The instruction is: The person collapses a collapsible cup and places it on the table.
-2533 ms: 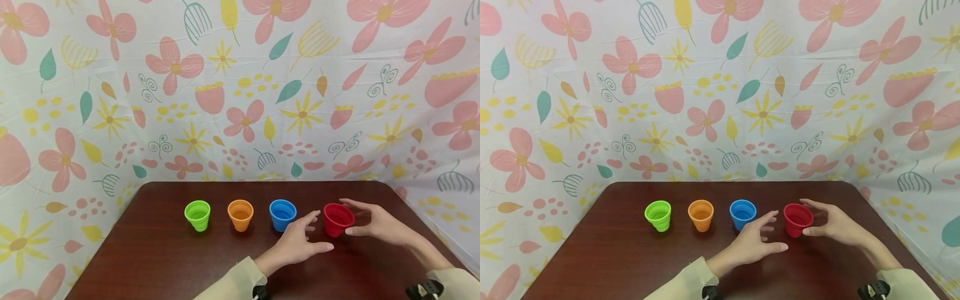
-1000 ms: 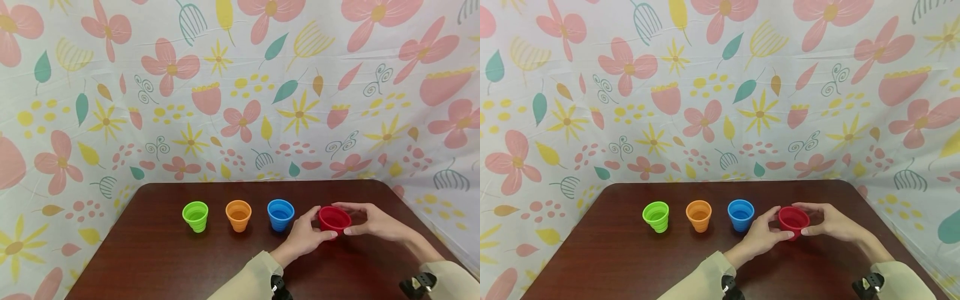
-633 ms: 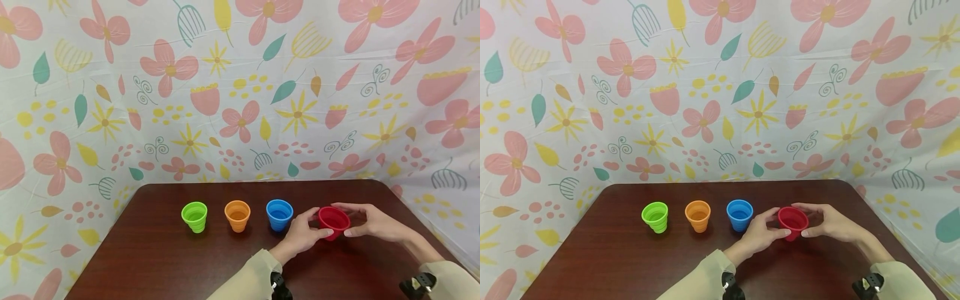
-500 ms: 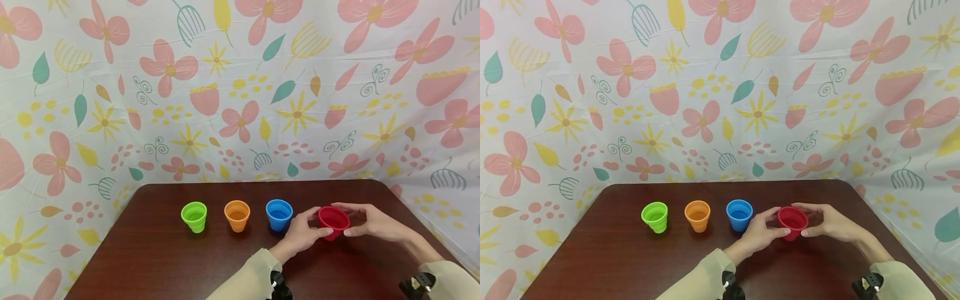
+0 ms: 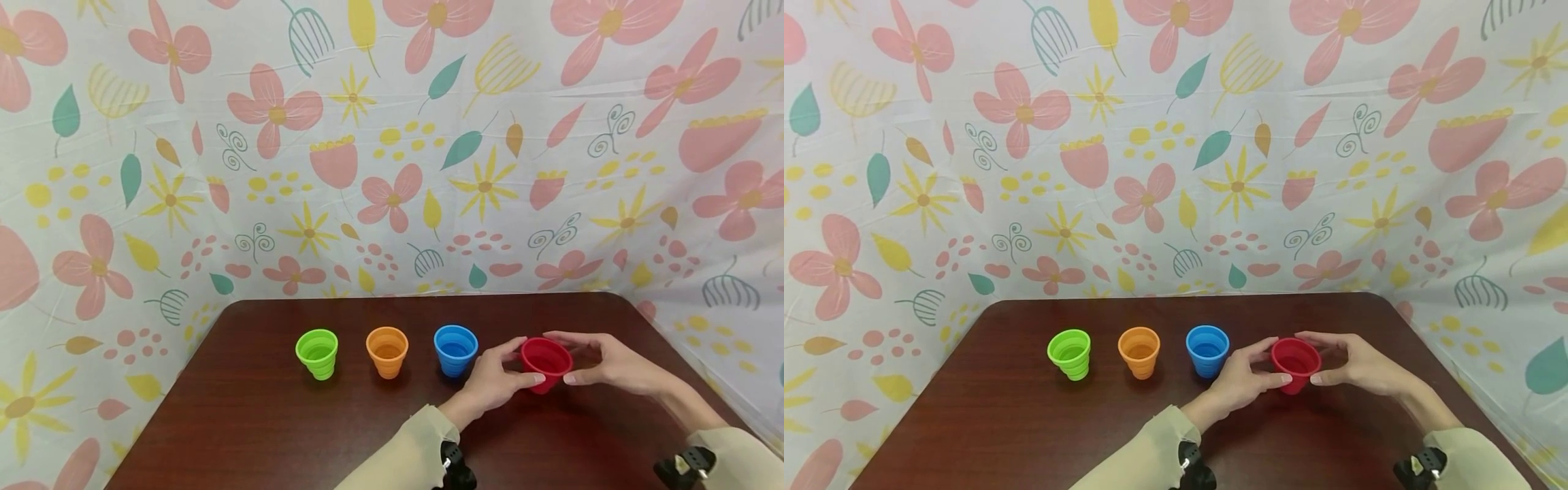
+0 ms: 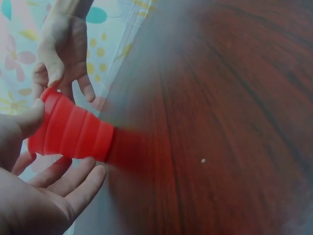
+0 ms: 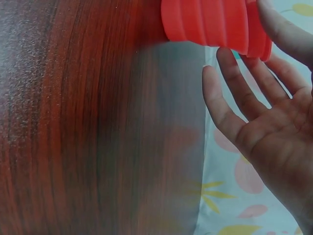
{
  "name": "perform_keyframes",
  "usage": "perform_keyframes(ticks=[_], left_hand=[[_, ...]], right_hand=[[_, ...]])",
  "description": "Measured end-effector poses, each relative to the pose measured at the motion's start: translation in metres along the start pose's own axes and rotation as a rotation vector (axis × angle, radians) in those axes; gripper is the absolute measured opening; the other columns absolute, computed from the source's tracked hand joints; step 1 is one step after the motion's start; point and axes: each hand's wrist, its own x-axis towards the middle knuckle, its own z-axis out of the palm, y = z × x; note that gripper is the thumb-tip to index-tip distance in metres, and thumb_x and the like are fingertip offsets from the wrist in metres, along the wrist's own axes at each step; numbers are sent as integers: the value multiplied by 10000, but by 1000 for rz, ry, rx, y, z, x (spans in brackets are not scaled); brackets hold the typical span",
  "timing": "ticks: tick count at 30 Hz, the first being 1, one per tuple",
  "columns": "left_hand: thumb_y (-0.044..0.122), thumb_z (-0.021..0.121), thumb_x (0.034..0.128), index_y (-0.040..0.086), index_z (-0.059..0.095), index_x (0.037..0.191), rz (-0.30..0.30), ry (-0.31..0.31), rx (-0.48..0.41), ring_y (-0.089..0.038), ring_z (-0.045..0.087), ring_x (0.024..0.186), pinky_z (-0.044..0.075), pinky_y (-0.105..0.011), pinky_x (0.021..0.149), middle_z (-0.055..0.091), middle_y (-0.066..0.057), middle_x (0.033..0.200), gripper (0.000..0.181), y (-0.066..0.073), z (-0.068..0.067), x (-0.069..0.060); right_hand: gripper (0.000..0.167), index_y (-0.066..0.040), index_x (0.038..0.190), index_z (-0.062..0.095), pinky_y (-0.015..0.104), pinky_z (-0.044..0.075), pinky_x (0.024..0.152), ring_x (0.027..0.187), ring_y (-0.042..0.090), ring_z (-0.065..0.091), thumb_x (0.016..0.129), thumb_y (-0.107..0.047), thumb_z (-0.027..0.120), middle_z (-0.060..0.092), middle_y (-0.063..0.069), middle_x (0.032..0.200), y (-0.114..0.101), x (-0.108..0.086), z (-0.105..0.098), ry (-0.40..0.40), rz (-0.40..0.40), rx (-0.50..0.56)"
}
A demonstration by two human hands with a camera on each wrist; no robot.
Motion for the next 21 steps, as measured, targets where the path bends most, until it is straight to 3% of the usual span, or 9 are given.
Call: perform_keyframes(ticks=[12,21], left_hand=[[139,851,900,273,614,1494,29,-26,-40,-17,708,928,585,-196,805,697,111,1251,653,7,-3,-8],[143,841,910,275,603,1507,97,-50,-57,2,669,987,576,-180,777,695,137,1273,656,17,-10,-17]], right_hand=[[694,71,1522,467,428,642,806,1084,276,694,900,9,769,681,215,1283,-13,-5,4,7,29,40],[674,50,1526,477,443,644,784,1029,317,707,912,24,753,697,231,1234,-32,-8,3,-16,27,47]])
